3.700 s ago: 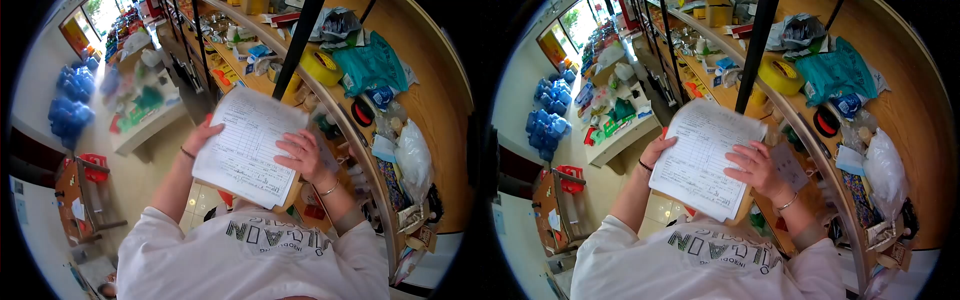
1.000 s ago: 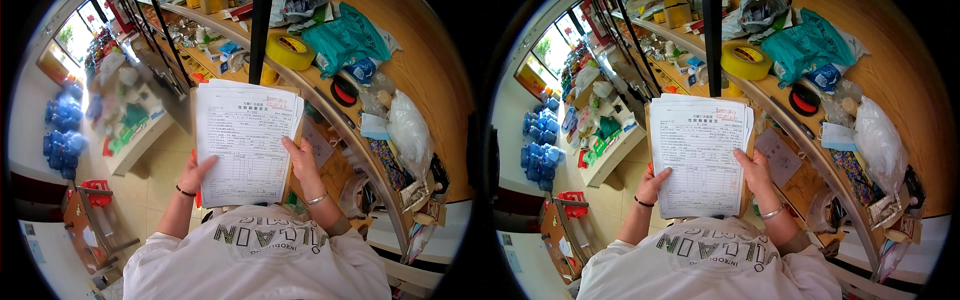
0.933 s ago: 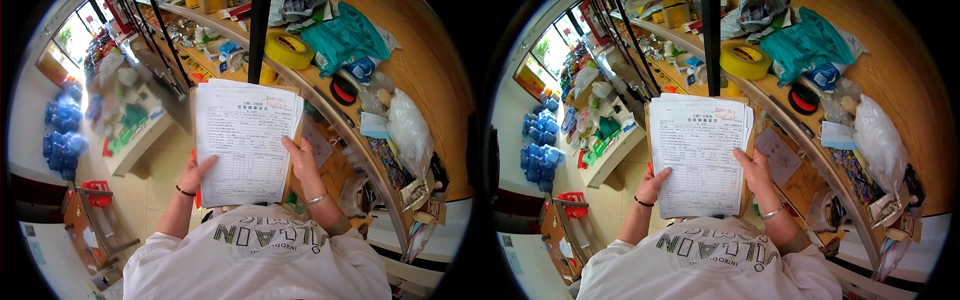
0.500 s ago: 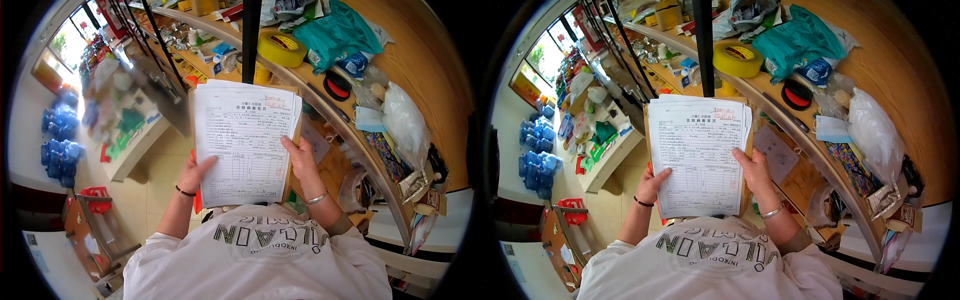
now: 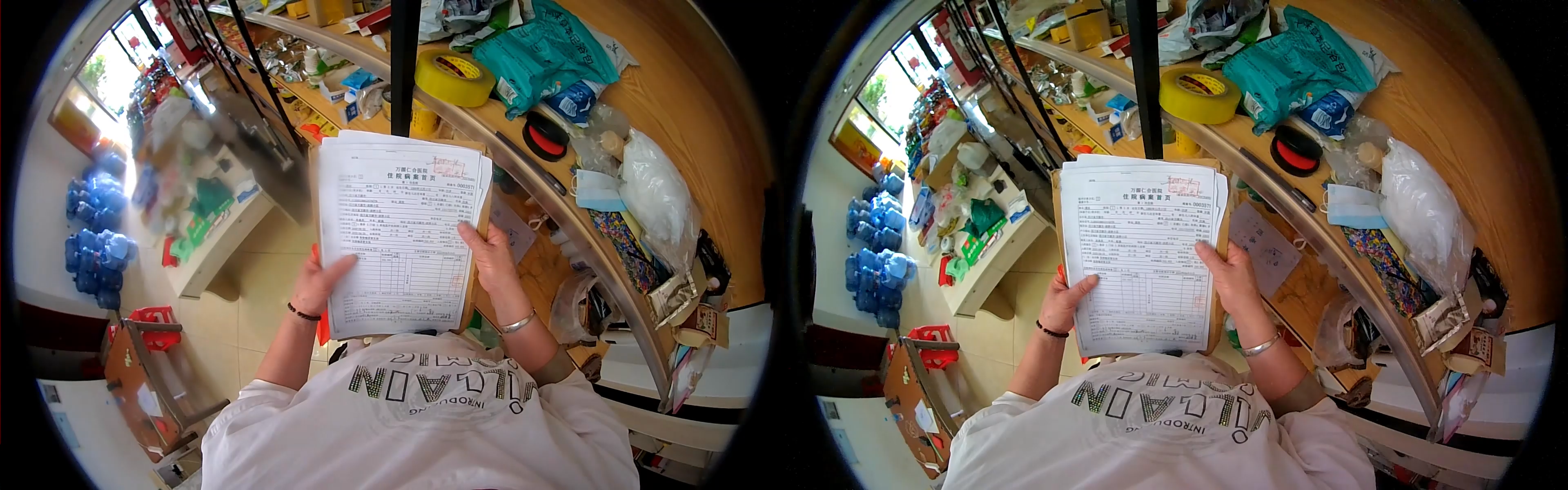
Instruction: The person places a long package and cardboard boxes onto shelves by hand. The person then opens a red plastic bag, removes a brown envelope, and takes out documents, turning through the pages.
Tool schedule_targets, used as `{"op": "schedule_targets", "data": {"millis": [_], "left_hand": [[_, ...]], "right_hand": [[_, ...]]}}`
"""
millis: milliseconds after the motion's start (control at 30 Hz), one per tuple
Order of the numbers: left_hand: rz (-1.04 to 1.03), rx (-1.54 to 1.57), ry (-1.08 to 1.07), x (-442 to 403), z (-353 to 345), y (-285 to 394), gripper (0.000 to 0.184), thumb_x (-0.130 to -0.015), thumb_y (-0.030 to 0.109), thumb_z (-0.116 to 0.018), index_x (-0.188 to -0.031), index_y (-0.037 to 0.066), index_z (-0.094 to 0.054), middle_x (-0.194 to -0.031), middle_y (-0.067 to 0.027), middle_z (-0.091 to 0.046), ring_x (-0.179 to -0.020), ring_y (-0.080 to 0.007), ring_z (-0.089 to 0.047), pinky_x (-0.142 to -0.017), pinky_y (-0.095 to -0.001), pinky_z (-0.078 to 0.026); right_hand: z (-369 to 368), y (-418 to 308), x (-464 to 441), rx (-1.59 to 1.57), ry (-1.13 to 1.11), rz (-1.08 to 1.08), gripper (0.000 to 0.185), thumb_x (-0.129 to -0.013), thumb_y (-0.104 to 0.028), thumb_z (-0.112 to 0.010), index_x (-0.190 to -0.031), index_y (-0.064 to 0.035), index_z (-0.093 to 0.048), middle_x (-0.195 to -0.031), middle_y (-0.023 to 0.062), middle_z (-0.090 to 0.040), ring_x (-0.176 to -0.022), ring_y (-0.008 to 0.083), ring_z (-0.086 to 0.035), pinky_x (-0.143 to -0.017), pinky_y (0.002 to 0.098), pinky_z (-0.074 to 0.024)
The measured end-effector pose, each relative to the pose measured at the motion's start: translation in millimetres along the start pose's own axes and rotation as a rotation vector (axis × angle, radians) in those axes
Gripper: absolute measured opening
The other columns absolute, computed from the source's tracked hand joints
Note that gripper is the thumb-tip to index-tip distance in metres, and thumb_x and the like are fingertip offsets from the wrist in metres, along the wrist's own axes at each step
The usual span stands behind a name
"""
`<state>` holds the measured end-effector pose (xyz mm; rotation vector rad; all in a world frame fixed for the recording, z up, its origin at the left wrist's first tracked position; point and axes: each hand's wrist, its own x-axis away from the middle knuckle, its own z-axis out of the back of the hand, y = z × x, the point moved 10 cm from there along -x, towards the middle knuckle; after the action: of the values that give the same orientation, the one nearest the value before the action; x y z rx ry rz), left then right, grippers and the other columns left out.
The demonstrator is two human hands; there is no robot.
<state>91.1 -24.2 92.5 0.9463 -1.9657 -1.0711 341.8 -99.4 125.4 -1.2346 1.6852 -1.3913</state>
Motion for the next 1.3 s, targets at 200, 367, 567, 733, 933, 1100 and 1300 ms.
{"op": "schedule_targets", "data": {"millis": [200, 367, 567, 733, 933, 1100, 1300], "left_hand": [[-0.014, -0.005, 0.003, -0.1, -1.6, -2.0, 0.030, -0.081, 0.003, -0.062, -0.110, 0.002, -0.058, -0.102, -0.0075, -0.063, -0.089, -0.0160, -0.061, -0.078, -0.0290, -0.050], [0.007, -0.020, 0.019, 1.8, -1.3, -1.7, 0.035, -0.080, 0.004, -0.063, -0.113, 0.000, -0.056, -0.104, -0.0091, -0.063, -0.090, -0.0177, -0.061, -0.078, -0.0296, -0.050], [0.049, -0.039, 0.041, 3.6, 2.1, -1.9, 0.036, -0.079, 0.005, -0.065, -0.114, -0.001, -0.055, -0.104, -0.0110, -0.063, -0.091, -0.0198, -0.062, -0.079, -0.0313, -0.051], [0.033, -0.026, 0.029, 2.2, 2.1, -3.2, 0.035, -0.081, 0.007, -0.065, -0.114, -0.001, -0.055, -0.104, -0.0105, -0.062, -0.090, -0.0188, -0.061, -0.079, -0.0312, -0.051], [0.062, 0.039, 0.072, -0.3, 10.4, -7.8, 0.033, -0.085, 0.014, -0.062, -0.115, 0.001, -0.055, -0.104, -0.0073, -0.062, -0.091, -0.0150, -0.059, -0.080, -0.0289, -0.049], [0.039, 0.054, 0.077, -4.3, 16.9, -12.2, 0.033, -0.086, 0.016, -0.061, -0.116, 0.003, -0.055, -0.106, -0.0049, -0.062, -0.093, -0.0136, -0.058, -0.081, -0.0281, -0.047], [0.032, 0.087, 0.064, -8.1, 16.7, -13.4, 0.029, -0.086, 0.013, -0.060, -0.114, 0.004, -0.057, -0.105, -0.0047, -0.062, -0.092, -0.0138, -0.059, -0.081, -0.0280, -0.047]], "right_hand": [[0.8, -1.8, 3.7, 0.070, 0.006, -0.021, 0.026, -0.088, -0.014, -0.059, -0.109, 0.0022, -0.058, -0.103, 0.0072, -0.063, -0.089, 0.0107, -0.057, -0.077, 0.0245, -0.0473], [6.1, 4.5, 7.2, 0.130, -0.006, -0.013, 0.026, -0.089, -0.015, -0.057, -0.108, 0.0033, -0.057, -0.101, 0.0071, -0.062, -0.089, 0.0104, -0.056, -0.077, 0.0240, -0.0459], [17.4, 24.4, 12.8, 0.142, 0.012, -0.077, 0.026, -0.092, -0.017, -0.053, -0.107, 0.0038, -0.056, -0.100, 0.0064, -0.062, -0.087, 0.0098, -0.055, -0.077, 0.0236, -0.0451], [16.1, 23.3, 14.2, 0.096, 0.022, -0.077, 0.027, -0.092, -0.018, -0.053, -0.108, 0.0042, -0.056, -0.101, 0.0062, -0.061, -0.086, 0.0095, -0.055, -0.076, 0.0235, -0.0453], [14.5, 22.4, 11.8, 0.066, 0.047, -0.063, 0.027, -0.092, -0.017, -0.053, -0.108, 0.0042, -0.056, -0.100, 0.0061, -0.062, -0.086, 0.0092, -0.055, -0.076, 0.0228, -0.0451], [14.0, 21.5, 10.8, 0.073, 0.046, -0.037, 0.024, -0.091, -0.016, -0.055, -0.104, 0.0038, -0.059, -0.097, 0.0048, -0.062, -0.084, 0.0081, -0.054, -0.075, 0.0220, -0.0444], [14.8, 22.8, 9.0, 0.062, 0.050, -0.030, 0.024, -0.090, -0.015, -0.057, -0.105, 0.0035, -0.060, -0.095, 0.0040, -0.063, -0.082, 0.0072, -0.055, -0.074, 0.0215, -0.0448]]}}
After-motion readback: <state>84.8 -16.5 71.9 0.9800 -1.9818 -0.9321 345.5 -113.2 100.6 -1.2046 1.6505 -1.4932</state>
